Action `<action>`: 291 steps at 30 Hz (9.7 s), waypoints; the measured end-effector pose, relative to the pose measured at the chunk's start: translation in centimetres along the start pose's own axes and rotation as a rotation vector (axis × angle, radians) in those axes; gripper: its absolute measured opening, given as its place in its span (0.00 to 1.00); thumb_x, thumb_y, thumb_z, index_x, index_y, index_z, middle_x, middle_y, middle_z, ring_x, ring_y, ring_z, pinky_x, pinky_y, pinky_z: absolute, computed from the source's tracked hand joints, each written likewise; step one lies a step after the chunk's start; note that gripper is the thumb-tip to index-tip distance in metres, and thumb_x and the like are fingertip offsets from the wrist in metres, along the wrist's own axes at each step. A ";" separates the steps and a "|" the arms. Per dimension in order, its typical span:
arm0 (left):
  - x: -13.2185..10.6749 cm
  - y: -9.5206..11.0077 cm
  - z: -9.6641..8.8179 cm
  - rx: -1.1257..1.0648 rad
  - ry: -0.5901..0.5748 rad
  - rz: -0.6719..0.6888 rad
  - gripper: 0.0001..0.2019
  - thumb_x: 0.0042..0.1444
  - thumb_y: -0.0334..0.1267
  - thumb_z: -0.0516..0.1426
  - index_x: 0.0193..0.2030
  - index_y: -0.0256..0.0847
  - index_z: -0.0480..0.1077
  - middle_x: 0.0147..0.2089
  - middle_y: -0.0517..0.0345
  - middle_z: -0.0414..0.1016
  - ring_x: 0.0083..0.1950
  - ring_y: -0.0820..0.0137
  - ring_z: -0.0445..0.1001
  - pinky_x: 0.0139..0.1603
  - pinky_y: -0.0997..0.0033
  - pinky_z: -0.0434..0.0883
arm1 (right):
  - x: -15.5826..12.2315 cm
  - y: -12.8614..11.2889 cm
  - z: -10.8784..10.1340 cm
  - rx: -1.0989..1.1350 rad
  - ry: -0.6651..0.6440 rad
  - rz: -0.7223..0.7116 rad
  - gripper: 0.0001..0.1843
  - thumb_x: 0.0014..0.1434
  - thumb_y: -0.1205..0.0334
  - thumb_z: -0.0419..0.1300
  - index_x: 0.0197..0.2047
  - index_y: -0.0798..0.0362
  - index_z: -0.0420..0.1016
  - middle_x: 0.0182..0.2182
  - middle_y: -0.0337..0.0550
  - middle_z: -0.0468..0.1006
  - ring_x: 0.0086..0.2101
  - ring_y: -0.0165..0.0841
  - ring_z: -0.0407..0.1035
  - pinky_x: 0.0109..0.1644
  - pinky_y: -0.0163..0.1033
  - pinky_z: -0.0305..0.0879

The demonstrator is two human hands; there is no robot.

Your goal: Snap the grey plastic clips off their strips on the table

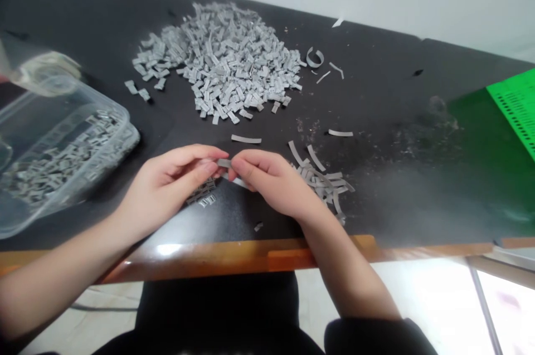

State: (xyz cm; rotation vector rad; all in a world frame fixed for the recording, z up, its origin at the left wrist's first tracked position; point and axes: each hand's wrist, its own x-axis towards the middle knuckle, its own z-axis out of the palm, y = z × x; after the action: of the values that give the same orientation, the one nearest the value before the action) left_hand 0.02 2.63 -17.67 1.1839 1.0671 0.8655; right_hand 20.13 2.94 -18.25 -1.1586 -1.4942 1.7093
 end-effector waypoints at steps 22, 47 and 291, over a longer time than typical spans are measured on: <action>-0.8 -0.8 0.1 -0.075 -0.071 0.175 0.03 0.68 0.34 0.58 0.46 0.40 0.73 0.38 0.59 0.76 0.39 0.71 0.76 0.43 0.71 0.74 | 0.1 0.7 1.0 0.409 -0.164 0.025 0.18 0.72 0.52 0.59 0.34 0.56 0.72 0.24 0.31 0.57 0.24 0.24 0.48 0.28 0.34 0.44; -0.6 -1.0 0.2 0.057 0.026 0.328 0.05 0.65 0.28 0.58 0.45 0.40 0.72 0.40 0.58 0.72 0.40 0.73 0.72 0.45 0.73 0.74 | -0.1 0.5 0.6 0.419 -0.149 -0.019 0.17 0.72 0.53 0.59 0.34 0.55 0.73 0.22 0.30 0.53 0.23 0.25 0.45 0.27 0.36 0.39; 0.2 -2.1 -0.8 1.107 -0.102 0.237 0.02 0.63 0.34 0.56 0.40 0.40 0.70 0.41 0.57 0.76 0.46 0.61 0.72 0.53 0.57 0.60 | 1.2 2.3 -0.5 -0.463 0.243 -0.084 0.03 0.71 0.62 0.52 0.42 0.48 0.65 0.48 0.50 0.82 0.53 0.43 0.75 0.56 0.51 0.70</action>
State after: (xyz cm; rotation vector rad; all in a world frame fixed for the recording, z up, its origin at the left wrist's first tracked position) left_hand -0.72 2.60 -19.81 2.2739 1.3758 0.3256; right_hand 20.28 3.72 -20.75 -1.4507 -1.8017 1.1458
